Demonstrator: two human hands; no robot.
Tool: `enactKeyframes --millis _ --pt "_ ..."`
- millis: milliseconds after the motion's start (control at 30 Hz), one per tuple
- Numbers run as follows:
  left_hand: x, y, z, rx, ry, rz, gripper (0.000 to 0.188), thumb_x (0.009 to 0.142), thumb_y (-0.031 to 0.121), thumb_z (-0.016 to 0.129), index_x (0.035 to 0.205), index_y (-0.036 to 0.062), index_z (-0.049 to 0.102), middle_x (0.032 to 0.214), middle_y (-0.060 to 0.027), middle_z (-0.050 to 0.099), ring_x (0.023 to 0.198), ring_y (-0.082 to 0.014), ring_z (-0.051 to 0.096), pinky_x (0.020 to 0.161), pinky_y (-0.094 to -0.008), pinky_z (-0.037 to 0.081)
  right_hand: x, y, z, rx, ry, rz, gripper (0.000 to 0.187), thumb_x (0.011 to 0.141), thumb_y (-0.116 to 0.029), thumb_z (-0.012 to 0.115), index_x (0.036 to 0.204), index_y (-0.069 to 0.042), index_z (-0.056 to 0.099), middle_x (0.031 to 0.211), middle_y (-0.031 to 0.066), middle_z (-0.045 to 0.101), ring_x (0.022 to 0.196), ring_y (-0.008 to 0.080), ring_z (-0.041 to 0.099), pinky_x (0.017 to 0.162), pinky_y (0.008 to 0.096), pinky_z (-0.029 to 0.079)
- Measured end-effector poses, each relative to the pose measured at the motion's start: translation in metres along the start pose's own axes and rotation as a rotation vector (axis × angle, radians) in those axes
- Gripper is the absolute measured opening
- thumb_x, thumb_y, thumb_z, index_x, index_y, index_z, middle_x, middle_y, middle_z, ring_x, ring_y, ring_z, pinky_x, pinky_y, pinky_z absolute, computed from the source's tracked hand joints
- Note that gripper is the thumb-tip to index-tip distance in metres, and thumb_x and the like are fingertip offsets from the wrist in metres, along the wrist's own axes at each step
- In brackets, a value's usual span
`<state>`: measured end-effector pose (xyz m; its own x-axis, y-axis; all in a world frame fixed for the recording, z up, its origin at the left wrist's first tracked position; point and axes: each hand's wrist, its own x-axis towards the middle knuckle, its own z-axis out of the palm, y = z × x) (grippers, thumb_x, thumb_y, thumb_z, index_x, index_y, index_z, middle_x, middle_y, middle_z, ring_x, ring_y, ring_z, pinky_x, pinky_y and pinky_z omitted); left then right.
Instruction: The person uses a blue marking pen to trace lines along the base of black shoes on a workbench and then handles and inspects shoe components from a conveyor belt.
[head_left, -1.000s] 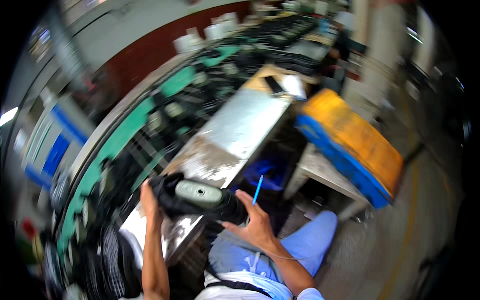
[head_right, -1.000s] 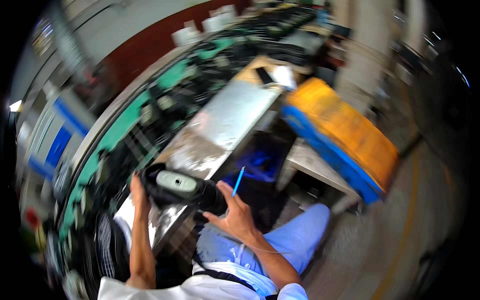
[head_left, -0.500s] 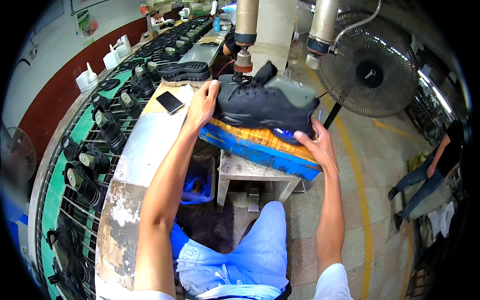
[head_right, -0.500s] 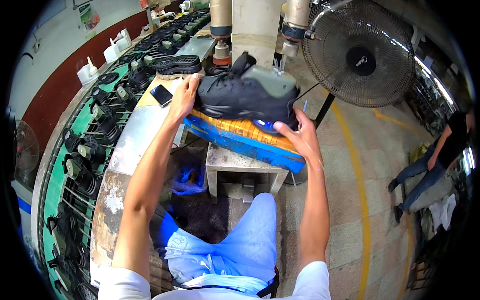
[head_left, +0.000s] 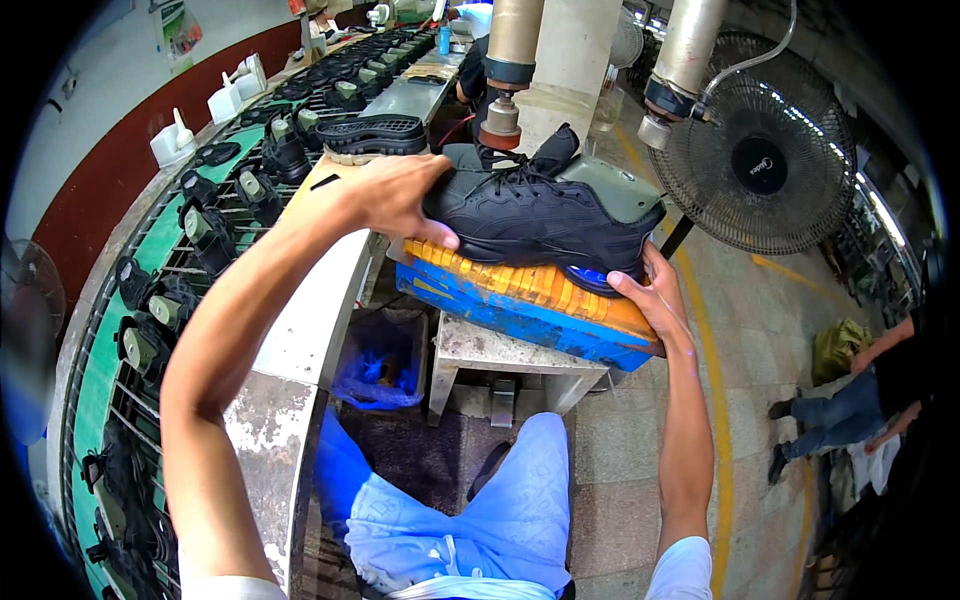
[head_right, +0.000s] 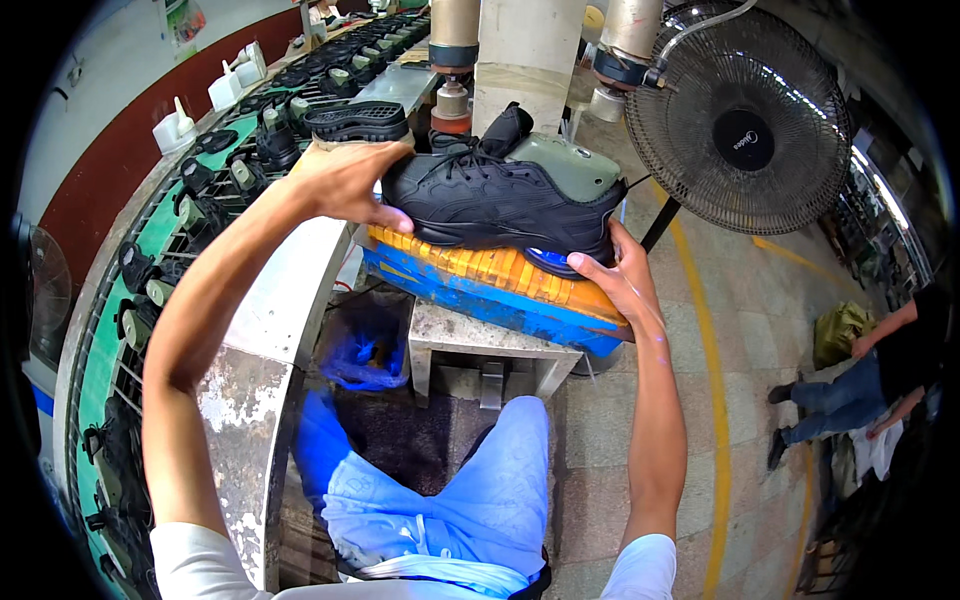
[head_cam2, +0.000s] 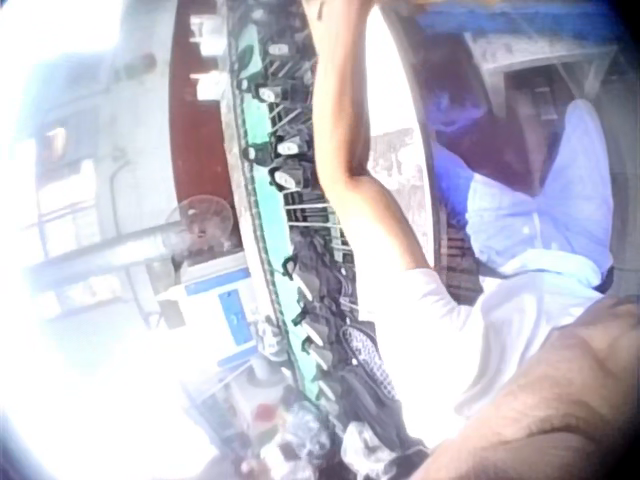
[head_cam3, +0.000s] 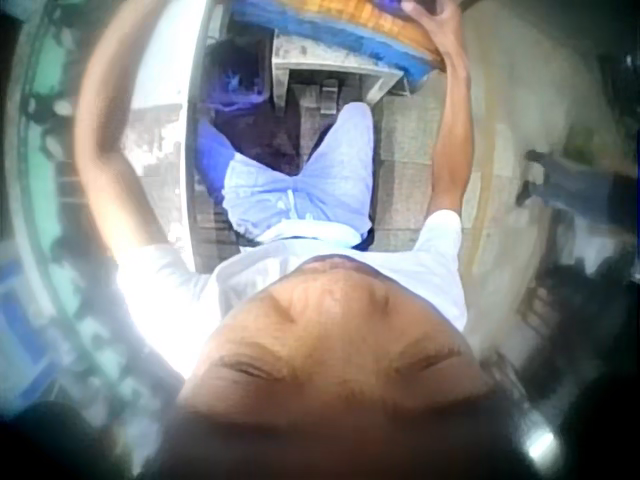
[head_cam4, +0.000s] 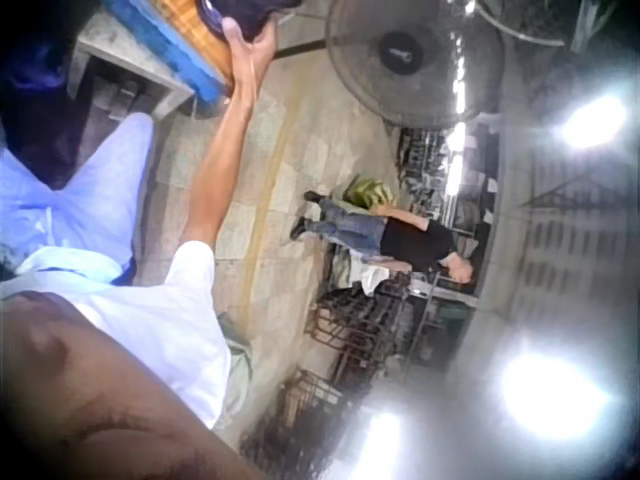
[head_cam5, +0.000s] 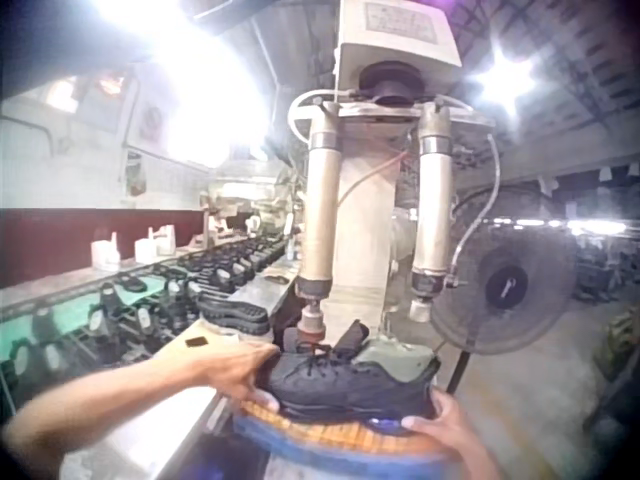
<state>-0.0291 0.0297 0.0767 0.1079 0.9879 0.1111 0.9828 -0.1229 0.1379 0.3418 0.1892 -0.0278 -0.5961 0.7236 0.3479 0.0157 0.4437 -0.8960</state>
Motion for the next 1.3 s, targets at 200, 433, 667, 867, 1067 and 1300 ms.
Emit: enactKeyframes --millis 200,433,667,867,1067,1300 --pt "0.032 0.009 0.038 -0.036 0.418 0.189 0.105 0.063 0.073 0.085 0.126 -0.0095 0.069 0.115 -0.0268 0.074 0.107 -0.0395 0.073 0.1 -0.0441 0.056 -0.001 -0.001 0.004 0.018 0.028 -0.014 0.087 0.08 -0.03 0.092 0.147 0.008 0.052 0.139 0.0183 0.065 0.128 0.0256 0.063 0.114 0.0375 0.046" --pt "0.036 0.006 0.053 -0.08 0.465 0.196 0.109 0.064 0.072 0.087 0.131 -0.0113 0.067 0.116 -0.0274 0.074 0.106 -0.041 0.074 0.098 -0.0444 0.058 -0.002 0.003 -0.005 0.023 0.02 0.044 0.089 0.079 -0.03 0.093 0.147 0.009 0.052 0.142 0.0216 0.063 0.132 0.0277 0.061 0.117 0.038 0.044" --pt "0.035 0.007 0.05 0.053 0.397 0.243 0.109 0.07 0.074 0.083 0.136 -0.0107 0.062 0.104 -0.0256 0.071 0.096 -0.0408 0.072 0.089 -0.0468 0.058 -0.001 0.001 0.002 -0.003 0.014 0.046 0.089 0.08 -0.026 0.093 0.15 0.007 0.05 0.143 0.0192 0.062 0.135 0.0265 0.059 0.12 0.0395 0.041" --pt "0.025 -0.032 0.046 -0.982 0.264 0.054 0.078 0.109 0.061 0.048 0.157 0.0001 0.044 0.143 -0.0192 0.065 0.138 -0.0277 0.056 0.117 -0.0422 0.042 -0.001 0.011 -0.015 0.026 -0.037 -0.006 0.084 0.085 -0.025 0.088 0.152 0.006 0.048 0.146 0.0187 0.06 0.138 0.0274 0.056 0.121 0.0408 0.038" --pt "-0.013 -0.034 0.071 -1.178 0.239 0.051 0.088 0.092 0.027 0.084 0.165 0.0082 0.038 0.153 -0.0161 0.057 0.141 -0.025 0.053 0.121 -0.0406 0.041 0.006 -0.002 -0.007 0.012 -0.053 0.04 0.085 0.084 -0.028 0.09 0.151 0.006 0.049 0.146 0.0195 0.06 0.138 0.0292 0.056 0.122 0.0422 0.039" --pt "-0.01 -0.038 0.077 -1.163 0.244 0.011 0.08 0.089 0.008 0.083 0.161 0.0082 0.046 0.14 -0.0089 0.067 0.126 -0.0188 0.063 0.113 -0.0352 0.05 0.003 -0.004 0.0 0.015 -0.032 0.038 0.087 0.083 -0.028 0.09 0.152 0.005 0.049 0.147 0.0202 0.06 0.138 0.0299 0.056 0.121 0.0432 0.04"
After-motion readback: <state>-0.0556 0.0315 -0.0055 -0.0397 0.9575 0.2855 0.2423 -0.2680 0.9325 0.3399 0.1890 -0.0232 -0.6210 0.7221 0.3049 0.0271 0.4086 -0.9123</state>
